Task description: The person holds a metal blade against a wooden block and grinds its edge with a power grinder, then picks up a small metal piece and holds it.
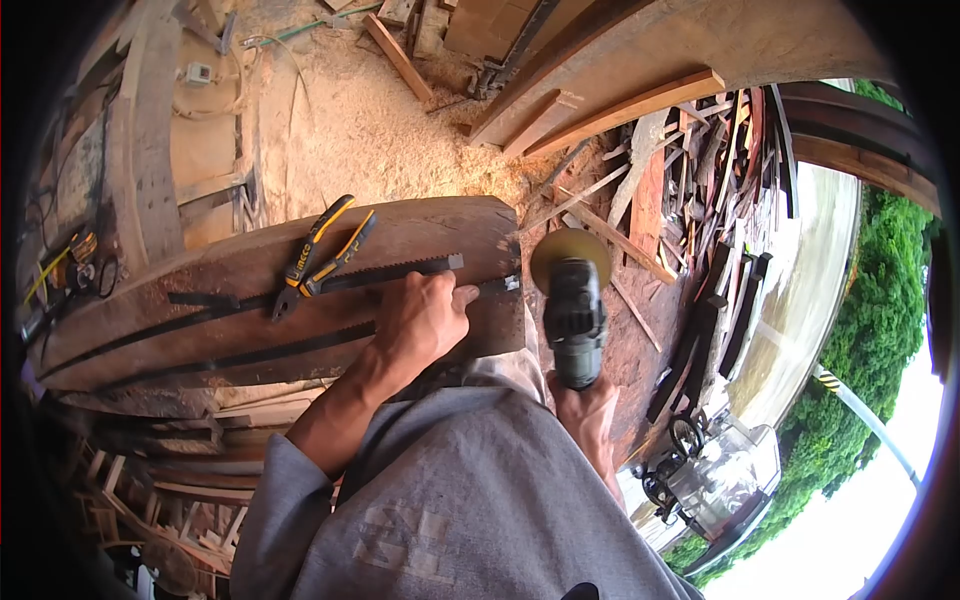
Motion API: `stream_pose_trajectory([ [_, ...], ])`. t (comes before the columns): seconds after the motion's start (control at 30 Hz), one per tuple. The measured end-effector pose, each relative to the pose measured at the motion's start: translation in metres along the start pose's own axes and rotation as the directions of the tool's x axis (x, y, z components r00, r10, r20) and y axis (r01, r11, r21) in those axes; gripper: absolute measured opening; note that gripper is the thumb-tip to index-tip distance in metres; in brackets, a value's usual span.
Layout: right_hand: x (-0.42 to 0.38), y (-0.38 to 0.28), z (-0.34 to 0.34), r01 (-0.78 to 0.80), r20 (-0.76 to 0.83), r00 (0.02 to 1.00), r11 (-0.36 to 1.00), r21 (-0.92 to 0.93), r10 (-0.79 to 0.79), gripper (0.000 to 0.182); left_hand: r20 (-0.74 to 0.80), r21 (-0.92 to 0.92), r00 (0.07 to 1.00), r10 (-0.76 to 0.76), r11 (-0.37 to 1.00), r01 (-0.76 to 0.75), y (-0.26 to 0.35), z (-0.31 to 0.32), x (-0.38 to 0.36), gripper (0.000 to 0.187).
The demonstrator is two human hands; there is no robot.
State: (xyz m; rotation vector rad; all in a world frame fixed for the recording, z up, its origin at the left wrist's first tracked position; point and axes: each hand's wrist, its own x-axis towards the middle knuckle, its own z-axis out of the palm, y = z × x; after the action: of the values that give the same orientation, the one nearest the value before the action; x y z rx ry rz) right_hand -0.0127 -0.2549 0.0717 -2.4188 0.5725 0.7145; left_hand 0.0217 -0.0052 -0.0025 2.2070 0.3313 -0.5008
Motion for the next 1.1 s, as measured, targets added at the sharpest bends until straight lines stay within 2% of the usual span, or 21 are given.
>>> stream_pose_trajectory([
  [0.17,-0.008,0.0,-0.018,-0.061,-0.095,0.993,0.994,0.085,0.069,0.026,-0.008,-0.097,0.993,0.116,0.989,-0.116,-0.004,-0.003,-0.003,0.037],
  [0.27,-0.015,0.009,-0.022,-0.065,-0.118,0.99,0.991,0.113,0.078,0.026,-0.034,-0.007,0.986,0.164,0.986,-0.165,-0.005,0.003,-0.005,0.037],
  [0.43,-0.016,0.021,0.003,-0.085,-0.01,0.996,0.984,0.158,0.087,0.033,-0.02,0.061,0.99,0.137,0.989,-0.135,0.001,0.003,-0.007,0.037],
  [0.47,-0.01,0.05,0.025,-0.019,-0.02,0.999,0.962,0.271,0.025,0.035,-0.038,0.072,0.989,0.14,0.988,-0.137,0.0,0.004,-0.007,0.036],
  [0.57,-0.01,0.048,0.031,-0.02,-0.005,1.0,0.967,0.253,0.022,0.035,-0.055,0.122,0.993,0.1,0.988,-0.093,0.003,0.008,-0.008,0.036],
  [0.63,-0.014,0.025,0.017,-0.003,0.033,0.999,0.992,0.129,-0.001,0.037,-0.062,0.106,0.992,0.113,0.989,-0.106,0.001,0.009,-0.008,0.037],
  [0.67,-0.013,0.026,0.016,0.002,0.03,1.0,0.991,0.131,-0.006,0.037,-0.07,0.082,0.99,0.12,0.99,-0.114,0.0,0.009,-0.008,0.037],
  [0.73,-0.007,0.03,0.012,0.087,-0.016,0.996,0.942,0.323,-0.086,0.04,-0.062,0.054,0.988,0.142,0.989,-0.138,-0.004,0.008,-0.009,0.037],
  [0.77,-0.005,0.03,0.009,0.103,-0.037,0.995,0.922,0.373,-0.096,0.027,-0.049,0.026,0.986,0.16,0.987,-0.159,-0.005,0.007,-0.01,0.037],
  [0.8,-0.001,0.03,0.0,0.027,0.054,0.997,0.897,0.442,-0.056,0.027,-0.064,0.023,0.986,0.157,0.988,-0.156,-0.005,0.006,-0.01,0.037],
  [0.87,0.01,0.042,-0.017,-0.033,0.145,0.989,0.891,0.453,-0.038,0.029,-0.039,0.022,0.985,0.165,0.986,-0.165,-0.005,0.005,-0.012,0.037],
  [1.03,0.03,0.063,-0.031,-0.019,0.077,0.997,0.855,0.518,-0.024,0.026,-0.125,-0.019,0.965,0.232,0.972,-0.236,-0.004,0.005,-0.014,0.036],
  [1.1,0.041,0.079,-0.032,-0.081,0.212,0.974,0.747,0.66,-0.082,0.03,-0.14,-0.026,0.964,0.227,0.972,-0.232,-0.002,0.003,-0.017,0.035],
])
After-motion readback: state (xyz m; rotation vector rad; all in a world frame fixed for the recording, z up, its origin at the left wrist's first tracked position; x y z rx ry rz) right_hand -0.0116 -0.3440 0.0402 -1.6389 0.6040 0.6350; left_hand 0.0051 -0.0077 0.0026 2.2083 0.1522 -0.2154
